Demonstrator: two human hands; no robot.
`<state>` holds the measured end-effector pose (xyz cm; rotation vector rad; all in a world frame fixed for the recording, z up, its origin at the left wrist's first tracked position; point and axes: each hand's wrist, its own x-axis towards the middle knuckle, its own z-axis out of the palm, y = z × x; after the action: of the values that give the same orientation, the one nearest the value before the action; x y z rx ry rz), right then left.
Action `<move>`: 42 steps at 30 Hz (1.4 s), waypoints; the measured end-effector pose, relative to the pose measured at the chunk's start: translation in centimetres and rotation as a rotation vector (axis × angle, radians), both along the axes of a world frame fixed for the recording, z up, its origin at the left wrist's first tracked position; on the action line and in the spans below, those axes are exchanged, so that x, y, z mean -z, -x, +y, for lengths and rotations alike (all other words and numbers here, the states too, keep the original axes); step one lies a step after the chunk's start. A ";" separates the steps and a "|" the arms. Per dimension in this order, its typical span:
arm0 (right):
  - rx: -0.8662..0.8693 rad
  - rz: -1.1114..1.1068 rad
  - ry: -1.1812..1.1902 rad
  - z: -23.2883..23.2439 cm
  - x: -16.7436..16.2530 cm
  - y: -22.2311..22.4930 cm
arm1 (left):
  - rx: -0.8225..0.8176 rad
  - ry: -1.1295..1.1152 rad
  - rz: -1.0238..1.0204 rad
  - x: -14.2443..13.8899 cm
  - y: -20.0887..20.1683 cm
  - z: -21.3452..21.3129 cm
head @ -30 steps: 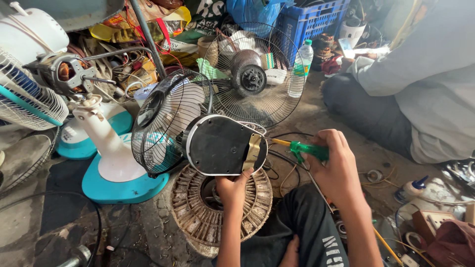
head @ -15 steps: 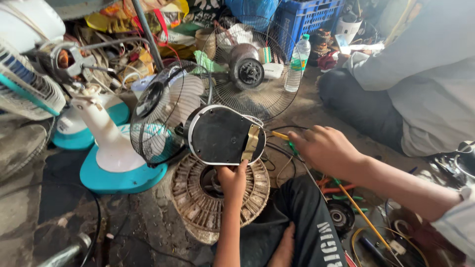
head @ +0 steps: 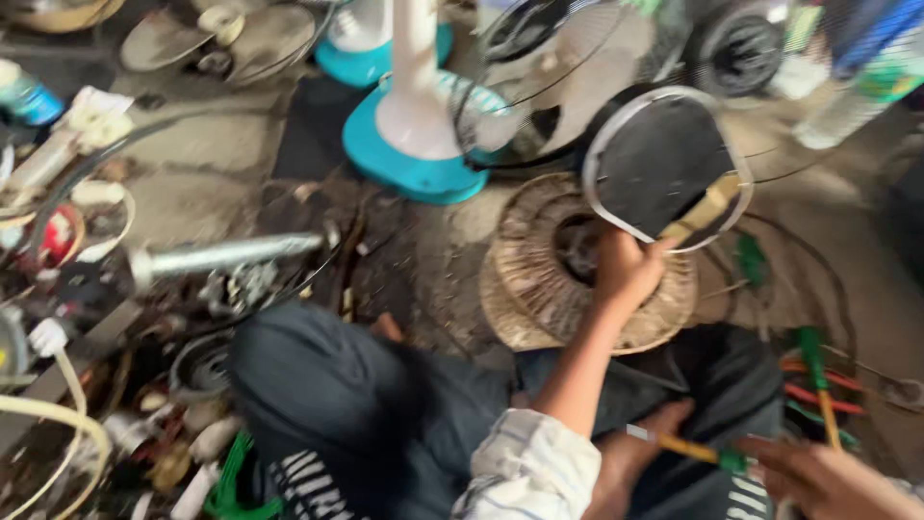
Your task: The person sits on the floor of a cluttered fan repair workshop and repairs a table fan. They handle the fan's rear housing cover, fit a metal mounting bracket to it, and use a screwdriver to drive screws and secure the bracket to the housing.
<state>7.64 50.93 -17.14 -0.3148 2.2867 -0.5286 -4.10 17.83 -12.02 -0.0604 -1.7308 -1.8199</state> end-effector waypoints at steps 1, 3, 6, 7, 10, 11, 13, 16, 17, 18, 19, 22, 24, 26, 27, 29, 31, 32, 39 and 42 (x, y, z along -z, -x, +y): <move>-0.226 0.133 -0.145 -0.5 1.5 -0.8 | -0.005 -0.013 0.024 0.0 0.1 0.0; -0.438 0.470 -0.284 -2.6 3.2 -1.5 | 0.021 -0.046 -0.067 0.1 0.1 -0.1; -0.376 0.880 0.113 -12.8 3.7 -2.2 | 0.015 -0.055 -0.051 0.0 -0.1 -0.4; -0.500 0.996 0.278 -17.7 3.9 -2.0 | -0.001 -0.053 -0.026 -0.2 -0.3 -0.6; -0.314 0.703 0.655 -33.2 4.6 -0.8 | 0.025 -0.071 -0.061 -1.0 -0.7 -1.1; -0.196 0.584 0.659 -36.5 4.4 -0.1 | 0.025 -0.064 -0.058 -1.3 -0.8 -1.3; -0.120 0.646 0.630 -42.2 3.9 2.0 | 0.022 -0.043 -0.062 -1.9 -0.9 -1.7; -0.105 0.809 0.543 -46.2 2.6 3.7 | 0.032 -0.065 -0.091 -2.4 -1.1 -2.1; -0.107 0.842 0.524 -46.7 2.4 4.1 | 0.041 -0.084 -0.096 -2.4 -1.1 -2.2; -0.114 0.842 0.511 -46.9 2.7 4.3 | 0.051 -0.101 -0.100 -2.3 -1.1 -2.2; -0.110 0.839 0.500 -47.1 2.7 4.5 | 0.065 -0.117 -0.108 -2.1 -1.1 -2.1; -0.112 0.817 0.507 -46.4 3.7 4.2 | 0.109 -0.110 -0.137 -1.3 -0.9 -1.7; -0.101 0.788 0.544 -44.7 4.4 4.1 | 0.085 -0.090 -0.013 -0.7 -0.6 -1.2; -0.085 0.721 0.618 -41.7 4.9 2.9 | 0.067 -0.082 -0.024 -0.1 0.1 -0.6; -0.059 0.672 0.647 -39.6 5.1 2.1 | 0.104 -0.080 -0.154 0.4 0.2 -0.2; 0.031 0.570 0.704 -34.3 4.9 0.4 | 0.152 -0.044 -0.171 1.2 0.9 0.3; 0.216 0.462 0.738 -29.2 4.8 -2.0 | 0.156 -0.039 -0.100 2.3 1.6 0.7; 0.322 0.414 0.760 -26.6 4.6 -2.8 | 0.135 -0.002 -0.118 3.0 1.8 0.8; 0.942 0.485 1.121 -16.8 0.6 3.1 | 0.485 -0.492 -0.119 6.8 3.0 1.4; 0.983 0.514 1.229 -17.9 -1.0 8.0 | 0.465 -0.394 -0.164 7.3 2.7 1.0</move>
<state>-0.35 33.00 -16.13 0.1826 2.1333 -2.5842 -6.85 18.86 -19.33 -0.1672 -1.5147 -2.5430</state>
